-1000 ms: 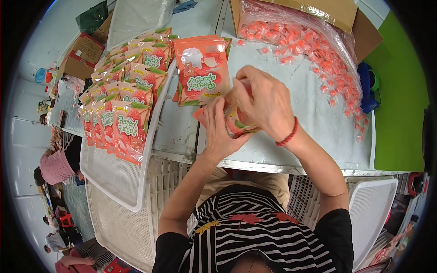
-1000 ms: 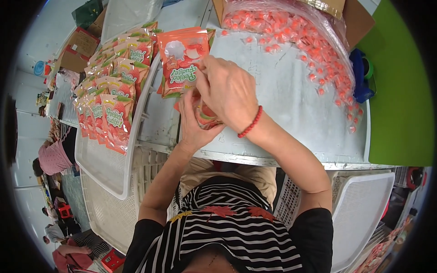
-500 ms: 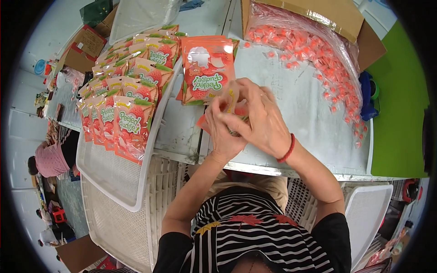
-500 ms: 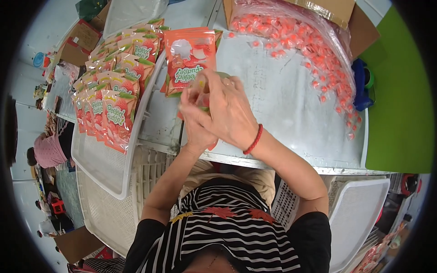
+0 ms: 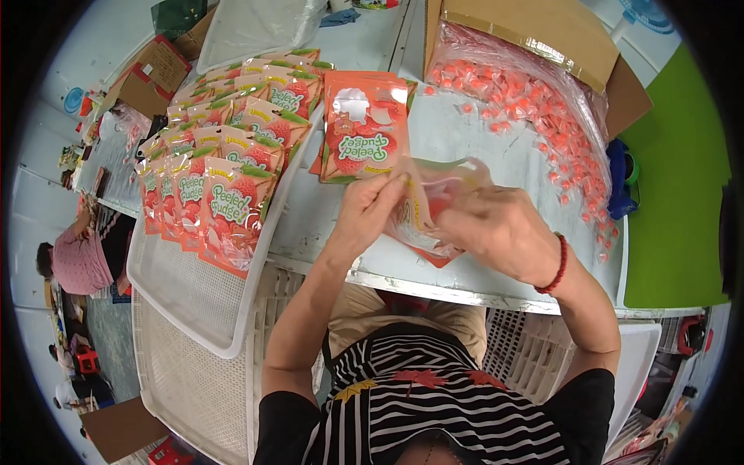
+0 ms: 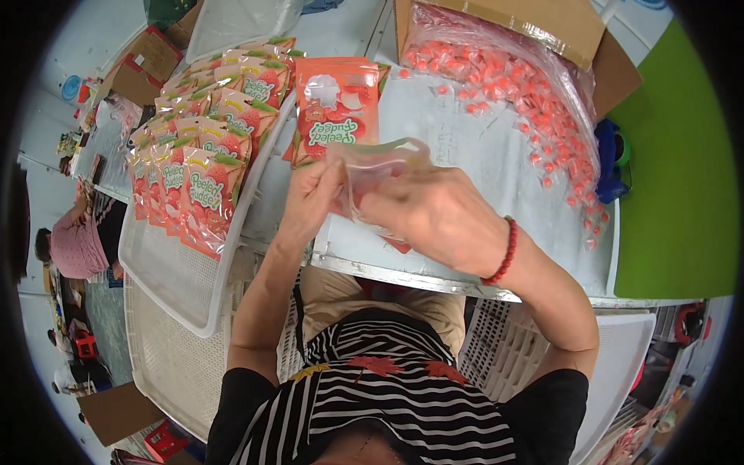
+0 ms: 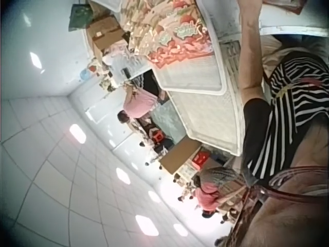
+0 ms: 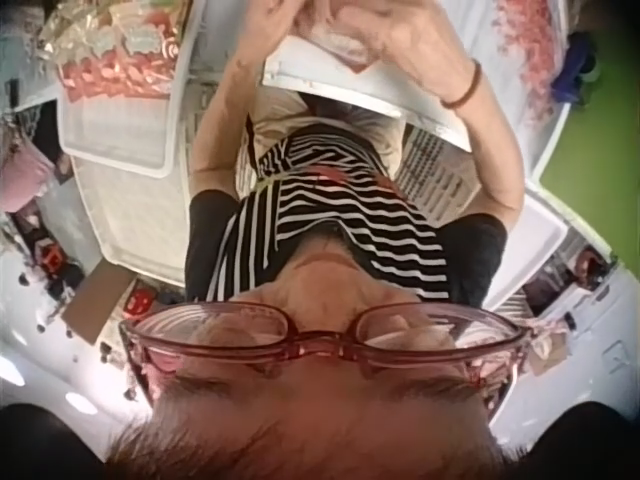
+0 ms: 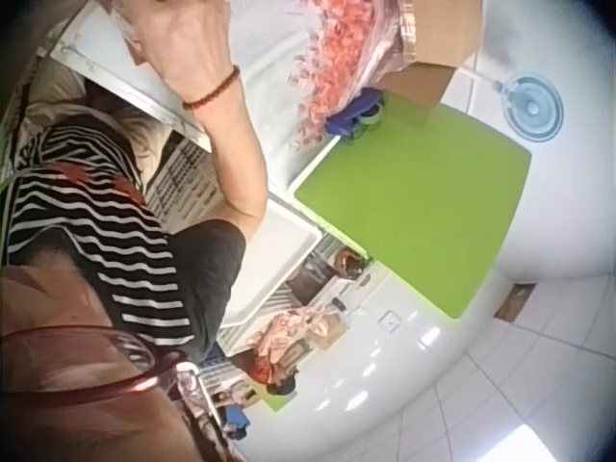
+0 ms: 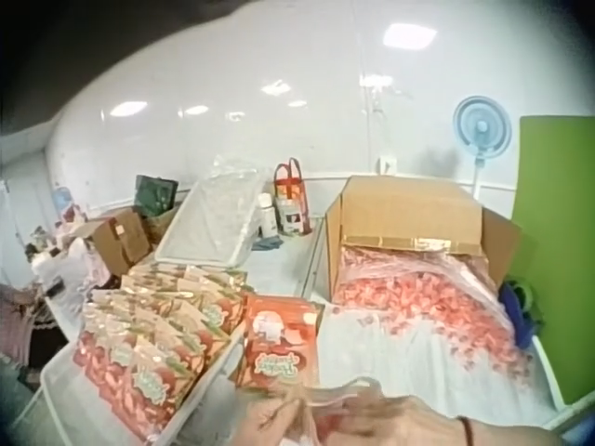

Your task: Filling and organizing bags of individually wrapped candies at a production table.

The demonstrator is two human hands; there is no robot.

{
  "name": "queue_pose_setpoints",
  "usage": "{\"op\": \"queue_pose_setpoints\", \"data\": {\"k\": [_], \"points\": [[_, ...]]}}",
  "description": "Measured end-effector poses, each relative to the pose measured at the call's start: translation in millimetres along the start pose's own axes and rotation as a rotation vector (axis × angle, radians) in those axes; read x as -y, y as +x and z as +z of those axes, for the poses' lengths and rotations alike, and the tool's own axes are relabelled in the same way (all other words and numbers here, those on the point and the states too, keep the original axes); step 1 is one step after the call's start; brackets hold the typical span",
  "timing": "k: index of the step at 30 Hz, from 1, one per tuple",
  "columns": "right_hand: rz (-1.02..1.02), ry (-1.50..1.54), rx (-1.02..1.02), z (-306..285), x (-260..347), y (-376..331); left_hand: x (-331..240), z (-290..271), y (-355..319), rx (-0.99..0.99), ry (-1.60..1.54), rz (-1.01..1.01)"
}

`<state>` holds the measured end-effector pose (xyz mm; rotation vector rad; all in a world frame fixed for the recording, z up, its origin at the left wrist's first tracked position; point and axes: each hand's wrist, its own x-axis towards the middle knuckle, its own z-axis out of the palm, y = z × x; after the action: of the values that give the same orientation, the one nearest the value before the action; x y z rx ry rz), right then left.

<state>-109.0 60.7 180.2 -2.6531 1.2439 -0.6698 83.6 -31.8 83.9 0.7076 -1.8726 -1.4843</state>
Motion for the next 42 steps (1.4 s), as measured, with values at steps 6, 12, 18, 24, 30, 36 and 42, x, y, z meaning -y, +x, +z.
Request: {"op": "queue_pose_setpoints", "data": {"k": [6,12,18,24,30,36,42], "points": [[0.198,-0.018,0.538,5,-9,-3,-14,24,-27,-0.212,-0.175,0.014],[0.216,0.194,0.444,3,-9,2,-14,12,-34,-0.198,-0.077,0.048],[-0.073,-0.244,-0.276,-3,17,4,-26,-1,-44,-0.113,-0.270,0.097],[0.173,-0.044,-0.034,6,4,-11,-30,5,-46,-0.074,-0.389,0.040],[0.393,0.142,-0.070,-3,27,-6,-36,18,-51,-0.201,-0.365,0.031],[0.411,0.182,-0.006,-5,19,-6,-37,30,-50,-0.218,-0.380,0.011],[0.283,0.082,-0.011,12,16,-10,-44,31,-55,-0.211,-0.201,0.053]]}}
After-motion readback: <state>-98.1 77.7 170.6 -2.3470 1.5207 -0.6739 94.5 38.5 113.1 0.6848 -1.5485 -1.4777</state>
